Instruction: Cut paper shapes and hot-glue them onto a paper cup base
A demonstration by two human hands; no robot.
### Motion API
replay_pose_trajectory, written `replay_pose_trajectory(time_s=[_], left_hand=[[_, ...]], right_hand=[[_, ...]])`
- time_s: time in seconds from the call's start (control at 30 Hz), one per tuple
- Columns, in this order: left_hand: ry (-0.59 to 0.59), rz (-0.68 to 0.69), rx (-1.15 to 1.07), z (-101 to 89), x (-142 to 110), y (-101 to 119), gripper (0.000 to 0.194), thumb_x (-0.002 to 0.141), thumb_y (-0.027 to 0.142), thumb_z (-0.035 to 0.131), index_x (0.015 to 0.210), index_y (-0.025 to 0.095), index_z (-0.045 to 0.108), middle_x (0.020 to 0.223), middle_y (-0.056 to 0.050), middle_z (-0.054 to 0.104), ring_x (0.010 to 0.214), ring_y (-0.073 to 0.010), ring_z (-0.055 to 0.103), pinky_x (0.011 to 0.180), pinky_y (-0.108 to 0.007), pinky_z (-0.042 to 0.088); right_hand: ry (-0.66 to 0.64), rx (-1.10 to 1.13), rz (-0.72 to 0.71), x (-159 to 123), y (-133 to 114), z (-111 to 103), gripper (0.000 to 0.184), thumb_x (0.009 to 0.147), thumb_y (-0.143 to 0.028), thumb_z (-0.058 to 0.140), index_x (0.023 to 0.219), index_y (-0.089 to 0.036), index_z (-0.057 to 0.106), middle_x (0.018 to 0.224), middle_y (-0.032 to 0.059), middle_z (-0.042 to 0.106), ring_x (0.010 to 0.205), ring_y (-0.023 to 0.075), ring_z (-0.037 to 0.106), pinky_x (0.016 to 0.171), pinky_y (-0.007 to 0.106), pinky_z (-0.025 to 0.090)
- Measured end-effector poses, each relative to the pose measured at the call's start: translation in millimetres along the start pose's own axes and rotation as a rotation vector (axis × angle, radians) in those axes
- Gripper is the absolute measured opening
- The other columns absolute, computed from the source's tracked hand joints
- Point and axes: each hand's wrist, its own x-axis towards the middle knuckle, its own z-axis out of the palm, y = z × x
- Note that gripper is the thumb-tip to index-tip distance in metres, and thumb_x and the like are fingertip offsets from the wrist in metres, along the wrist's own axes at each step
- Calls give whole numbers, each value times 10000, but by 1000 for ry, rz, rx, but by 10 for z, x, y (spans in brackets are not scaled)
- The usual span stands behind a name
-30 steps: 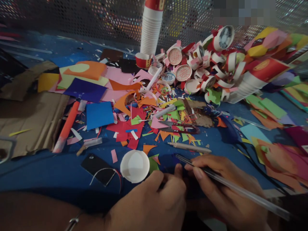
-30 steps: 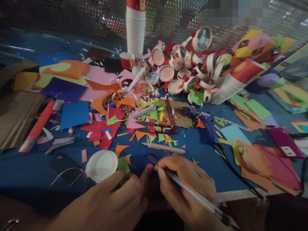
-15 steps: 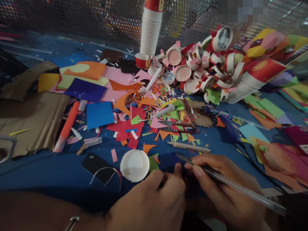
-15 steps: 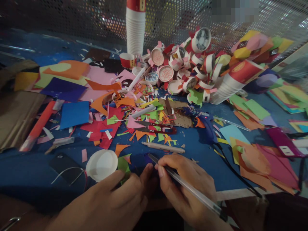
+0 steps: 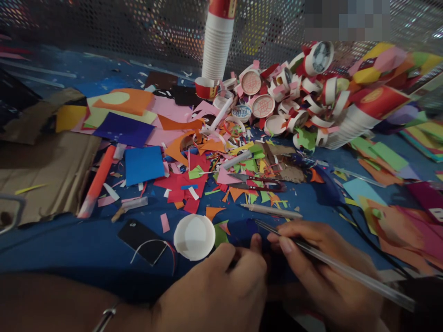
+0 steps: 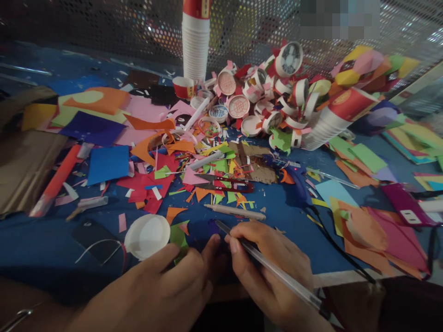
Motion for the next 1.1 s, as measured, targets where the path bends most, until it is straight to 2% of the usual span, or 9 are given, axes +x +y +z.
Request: replay_pose_trajectory(time_s=[0.43, 0.57, 0.9, 1.1], left_hand=[[-1, 19, -20, -5, 1, 1, 359, 1025, 249, 429, 1202, 165, 729, 1042, -69, 718, 855, -166, 530, 676, -301, 388], [8, 11, -31, -2, -2, 7, 356, 1029, 261, 428, 1147, 179, 753, 1007, -63, 717, 852, -172, 525, 683, -311, 376], [-4, 8, -47, -19, -5, 6, 332, 1014, 284, 464, 1102, 190, 770, 979, -62, 711, 829, -170, 511, 665, -290, 374], [18, -4, -31, -6, -3, 0, 329, 1010, 284, 470, 1078, 178, 773, 948, -63, 701, 823, -172, 514, 665, -296, 375]], right_hand=[[40, 31, -5, -36, -16, 15, 107, 906, -165, 582, 941, -253, 631, 864, -27, 747, 742, 160, 708, 720, 306, 513], [54, 21, -14, -46, -17, 26, 108, 899, -159, 592, 940, -247, 638, 865, -13, 747, 766, 170, 715, 743, 318, 518], [-4, 31, -88, -18, 2, 22, 141, 907, -137, 576, 974, -252, 623, 862, 9, 752, 781, 197, 731, 720, 331, 574], [-12, 51, -98, -3, -6, 30, 144, 909, -128, 569, 967, -253, 612, 858, -6, 742, 768, 180, 727, 704, 305, 574]])
